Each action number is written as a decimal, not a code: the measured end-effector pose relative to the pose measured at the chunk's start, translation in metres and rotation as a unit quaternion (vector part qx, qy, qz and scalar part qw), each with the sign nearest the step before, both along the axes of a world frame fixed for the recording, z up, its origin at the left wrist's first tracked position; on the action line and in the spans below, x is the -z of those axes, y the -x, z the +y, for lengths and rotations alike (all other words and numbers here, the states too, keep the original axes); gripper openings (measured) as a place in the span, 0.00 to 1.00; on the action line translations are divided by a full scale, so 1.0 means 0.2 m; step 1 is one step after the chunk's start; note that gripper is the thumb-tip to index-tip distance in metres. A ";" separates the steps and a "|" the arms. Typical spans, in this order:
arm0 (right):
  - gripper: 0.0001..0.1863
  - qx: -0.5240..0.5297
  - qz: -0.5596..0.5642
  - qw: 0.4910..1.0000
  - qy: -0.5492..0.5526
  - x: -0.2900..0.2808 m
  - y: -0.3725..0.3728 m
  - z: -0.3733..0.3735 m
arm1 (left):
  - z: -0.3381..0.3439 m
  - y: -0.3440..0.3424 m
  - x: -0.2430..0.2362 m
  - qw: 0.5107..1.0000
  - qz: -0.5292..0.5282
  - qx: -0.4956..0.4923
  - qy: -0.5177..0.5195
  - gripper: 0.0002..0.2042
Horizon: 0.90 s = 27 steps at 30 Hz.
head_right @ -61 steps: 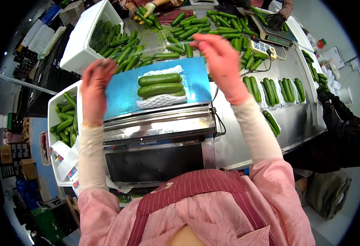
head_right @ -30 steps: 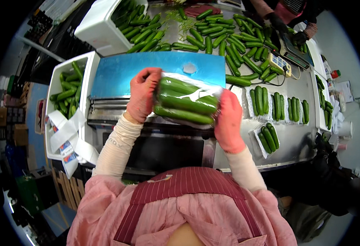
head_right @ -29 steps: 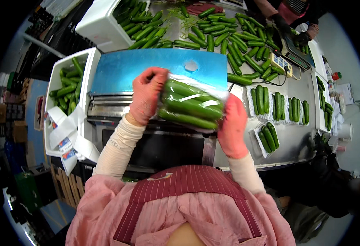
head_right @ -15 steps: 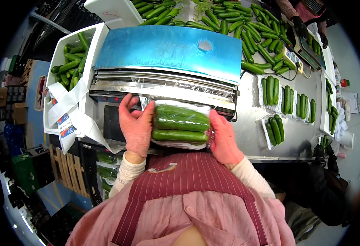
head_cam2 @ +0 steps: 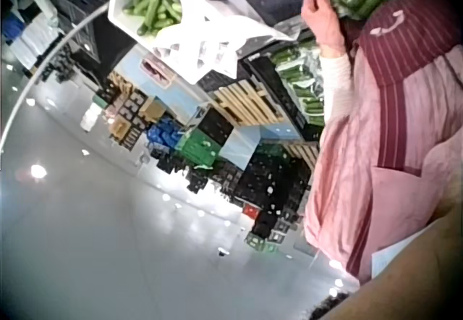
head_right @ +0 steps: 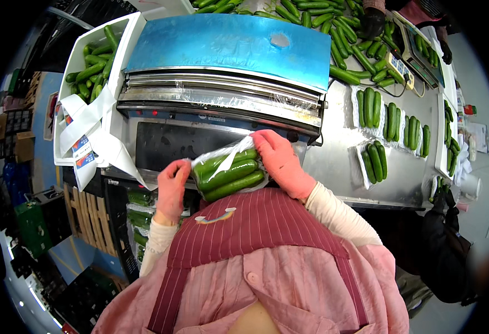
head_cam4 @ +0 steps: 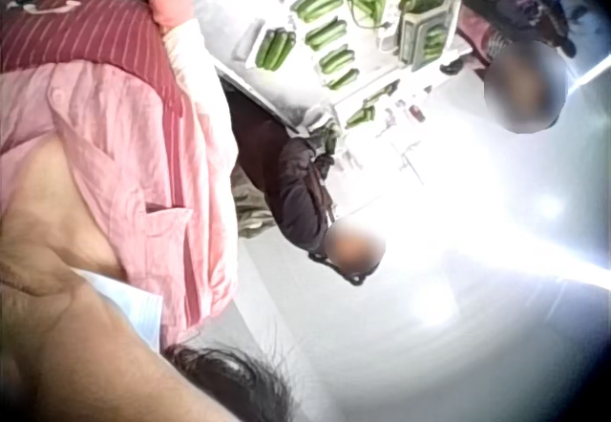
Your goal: The person places cucumbers into plastic bags on a conveyor belt, seals them using a vacuum sealer, and stacks the packaged units in a crate. The person also applies labels to the sealed packages.
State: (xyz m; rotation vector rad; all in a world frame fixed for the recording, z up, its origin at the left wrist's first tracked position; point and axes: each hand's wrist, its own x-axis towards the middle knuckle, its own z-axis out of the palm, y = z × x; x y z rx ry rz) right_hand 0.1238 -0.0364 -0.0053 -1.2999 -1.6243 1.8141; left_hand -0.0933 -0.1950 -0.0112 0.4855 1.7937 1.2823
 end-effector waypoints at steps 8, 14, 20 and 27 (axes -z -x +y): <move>0.17 -0.194 0.018 0.980 -0.031 -0.05 0.19 0.01 | -0.10 0.03 -0.20 0.969 0.061 0.238 -0.031 0.44; 0.16 -0.267 -0.017 0.963 0.018 -0.23 0.30 0.02 | -0.08 -0.06 -0.18 0.955 0.141 0.262 -0.016 0.48; 0.16 -0.338 -0.021 0.841 -0.422 -0.28 0.37 -0.13 | -0.24 -0.23 -0.03 0.979 0.147 0.111 -0.085 0.46; 0.21 -0.366 0.112 0.792 -0.476 -0.61 0.44 -0.21 | -0.78 -0.23 -0.03 0.938 -0.069 -0.301 -0.160 0.36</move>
